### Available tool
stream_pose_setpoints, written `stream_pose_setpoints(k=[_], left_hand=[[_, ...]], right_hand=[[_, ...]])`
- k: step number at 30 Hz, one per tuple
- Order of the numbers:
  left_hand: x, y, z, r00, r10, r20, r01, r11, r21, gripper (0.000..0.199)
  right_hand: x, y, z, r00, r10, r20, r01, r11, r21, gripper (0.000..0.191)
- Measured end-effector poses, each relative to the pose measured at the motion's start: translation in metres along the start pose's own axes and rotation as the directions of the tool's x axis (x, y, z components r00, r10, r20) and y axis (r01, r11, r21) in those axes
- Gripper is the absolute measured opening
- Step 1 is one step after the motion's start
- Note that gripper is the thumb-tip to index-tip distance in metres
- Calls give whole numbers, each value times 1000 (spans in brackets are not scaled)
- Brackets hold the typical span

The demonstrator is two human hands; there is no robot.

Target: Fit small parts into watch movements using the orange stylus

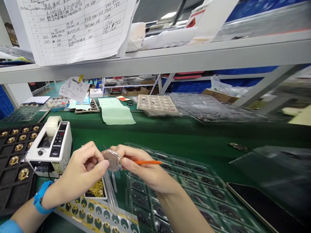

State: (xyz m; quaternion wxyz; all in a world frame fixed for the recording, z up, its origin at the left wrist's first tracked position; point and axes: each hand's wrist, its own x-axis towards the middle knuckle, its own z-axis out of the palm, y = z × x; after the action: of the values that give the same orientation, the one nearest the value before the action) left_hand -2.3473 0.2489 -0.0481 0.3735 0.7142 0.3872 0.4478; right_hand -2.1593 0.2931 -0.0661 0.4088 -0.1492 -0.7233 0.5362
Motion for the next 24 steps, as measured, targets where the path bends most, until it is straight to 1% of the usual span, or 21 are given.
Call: stream_pose_setpoints(k=[2, 4, 7, 9, 11, 13, 15, 16, 18, 19, 24], left_hand=[[1, 1, 2, 999, 27, -47, -24, 997, 79, 25], [2, 2, 3, 993, 61, -99, -41, 980, 193, 23], [6, 3, -1, 979, 116, -167, -45, 926, 375, 19], [8, 3, -6, 961, 162, -226, -40, 886, 463, 16], [9, 1, -11, 928, 234, -290, -63, 866, 496, 14], [8, -1, -13, 889, 326, -320, -147, 868, 475, 13], [5, -1, -12, 864, 412, -290, -270, 865, 423, 9], [4, -1, -10, 859, 441, -258, -323, 860, 396, 8], [2, -1, -5, 866, 466, -180, -390, 857, 338, 14], [2, -2, -3, 875, 461, -149, -403, 864, 303, 17], [5, -9, 5, 916, 393, -86, -387, 919, 81, 22]], right_hand=[[0, -1, 2, 1000, 15, -9, -15, 1000, -25, 44], [1, -3, 3, 999, 24, -21, -25, 998, -62, 46], [1, -5, 2, 999, 11, -53, -16, 995, -96, 46], [2, -5, 0, 997, -2, -76, -5, 996, -86, 46], [2, -5, -3, 996, -10, -88, 5, 998, -63, 46], [2, -3, -4, 997, -15, -80, 12, 999, -38, 46], [2, -2, -4, 998, -19, -56, 17, 999, -31, 45], [2, -1, -3, 999, -21, -41, 20, 999, -28, 44], [3, 0, 0, 999, -33, -14, 33, 999, -12, 43], [3, 1, 2, 999, -34, -6, 34, 999, 5, 43], [3, 5, 11, 1000, -22, -13, 24, 985, 169, 37]])
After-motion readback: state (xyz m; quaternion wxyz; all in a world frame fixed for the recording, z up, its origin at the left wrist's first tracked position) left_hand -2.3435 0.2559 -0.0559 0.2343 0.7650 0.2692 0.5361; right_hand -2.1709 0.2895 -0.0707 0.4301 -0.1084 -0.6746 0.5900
